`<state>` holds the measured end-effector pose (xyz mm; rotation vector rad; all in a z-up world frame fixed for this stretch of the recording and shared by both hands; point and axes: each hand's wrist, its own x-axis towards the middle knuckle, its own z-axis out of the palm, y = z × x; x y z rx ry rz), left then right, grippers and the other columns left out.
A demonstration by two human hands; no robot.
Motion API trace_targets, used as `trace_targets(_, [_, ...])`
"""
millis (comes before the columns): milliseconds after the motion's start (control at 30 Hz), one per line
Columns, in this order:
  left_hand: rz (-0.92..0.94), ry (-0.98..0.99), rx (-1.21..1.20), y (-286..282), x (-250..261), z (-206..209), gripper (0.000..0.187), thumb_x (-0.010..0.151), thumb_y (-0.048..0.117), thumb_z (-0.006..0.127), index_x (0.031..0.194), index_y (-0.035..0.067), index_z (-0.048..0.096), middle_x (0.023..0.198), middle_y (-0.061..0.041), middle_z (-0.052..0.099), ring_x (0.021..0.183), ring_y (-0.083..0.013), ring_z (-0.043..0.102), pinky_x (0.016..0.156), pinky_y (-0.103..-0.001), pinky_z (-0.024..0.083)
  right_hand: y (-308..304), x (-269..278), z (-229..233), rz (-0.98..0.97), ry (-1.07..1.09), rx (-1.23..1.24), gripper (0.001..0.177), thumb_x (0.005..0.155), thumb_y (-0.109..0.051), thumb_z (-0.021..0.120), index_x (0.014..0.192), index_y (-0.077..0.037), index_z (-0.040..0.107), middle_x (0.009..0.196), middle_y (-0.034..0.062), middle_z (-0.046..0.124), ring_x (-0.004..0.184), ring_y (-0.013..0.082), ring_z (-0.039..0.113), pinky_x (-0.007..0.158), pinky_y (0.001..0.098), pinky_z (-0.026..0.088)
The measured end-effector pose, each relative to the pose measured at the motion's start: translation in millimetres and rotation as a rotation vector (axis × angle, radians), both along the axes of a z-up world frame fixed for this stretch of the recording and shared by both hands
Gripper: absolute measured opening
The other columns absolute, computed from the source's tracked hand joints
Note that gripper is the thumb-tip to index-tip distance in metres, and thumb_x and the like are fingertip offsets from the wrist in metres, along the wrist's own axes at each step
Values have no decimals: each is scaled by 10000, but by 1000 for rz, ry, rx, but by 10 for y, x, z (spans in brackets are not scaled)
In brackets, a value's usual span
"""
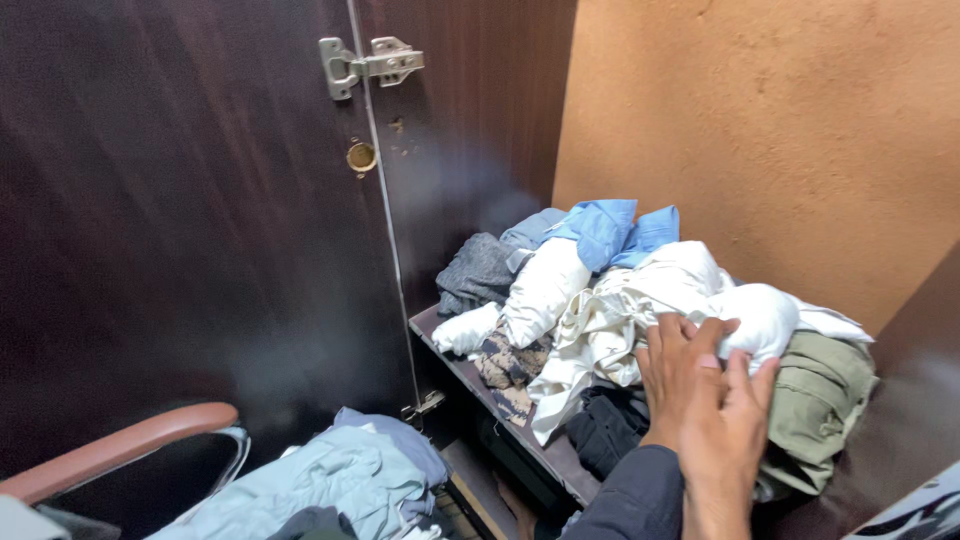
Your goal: The person picks up a white shirt and a dark shirt from a pile on a chair and a shelf, folding and rolling them by hand.
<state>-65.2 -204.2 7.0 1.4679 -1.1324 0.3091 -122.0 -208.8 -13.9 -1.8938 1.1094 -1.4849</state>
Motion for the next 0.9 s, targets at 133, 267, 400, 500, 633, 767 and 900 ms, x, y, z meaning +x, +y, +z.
trace_targets(133, [-69, -25, 50, -55, 89, -171, 408, 900, 263, 707, 1300, 185, 685, 1040, -224, 609, 1002, -406, 594, 825, -512, 469, 120, 21, 23, 84, -117, -23, 634, 1032, -362, 577, 1412, 141, 508, 1636, 376, 281, 1555, 422, 300, 1212, 396, 282])
trace_targets(267, [-294, -33, -15, 85, 169, -282, 513, 1023, 204, 579, 1528, 140, 509, 1257, -188, 647, 1110, -399, 602, 972, -494, 478, 326, 89, 78, 46, -7, -48, 657, 1026, -392, 583, 1448, 108, 520, 1570, 390, 365, 1491, 461, 364, 1172, 437, 328])
trace_targets(400, [-565, 218, -35, 568, 480, -250, 532, 1046, 148, 457, 1577, 109, 460, 1364, -194, 629, 1260, -343, 633, 1096, -415, 496, 553, 319, 48, 101, 105, -117, 664, 1039, -403, 607, 1445, 119, 540, 1545, 361, 444, 1431, 479, 430, 1162, 465, 344])
trace_targets(500, [-526, 244, -46, 1151, 782, -271, 482, 1107, 211, 449, 1580, 125, 440, 1417, -177, 622, 1292, -306, 623, 1092, -385, 488, 858, 623, 45, 296, 68, -136, 621, 1037, -409, 599, 1385, 103, 559, 1490, 312, 517, 1361, 436, 520, 1109, 422, 405])
trace_targets(633, [-150, 162, 170, 1982, 1232, -395, 524, 1003, 256, 555, 1501, 131, 448, 1256, -189, 683, 1163, -364, 657, 967, -411, 512, 1392, 944, 11, 532, 115, 93, 496, 982, -363, 563, 1313, -1, 640, 1350, 204, 653, 1135, 350, 677, 972, 378, 494])
trace_targets(767, [-43, 256, 392, 3121, 1699, -885, 525, 907, 232, 654, 1407, 157, 513, 1122, -168, 720, 992, -337, 716, 873, -426, 554, 1930, 1182, -189, 925, 110, 53, 387, 986, -270, 581, 1263, -18, 676, 1215, 170, 743, 1111, 288, 723, 969, 351, 510])
trace_targets(900, [261, 212, 889, 4529, 2004, -1312, 422, 861, 277, 692, 1252, 123, 655, 1106, -146, 738, 1078, -337, 681, 923, -426, 516, 2433, 1340, -451, 1159, 274, 125, 355, 927, -231, 620, 1224, -45, 683, 1165, 146, 771, 1073, 265, 760, 932, 346, 554])
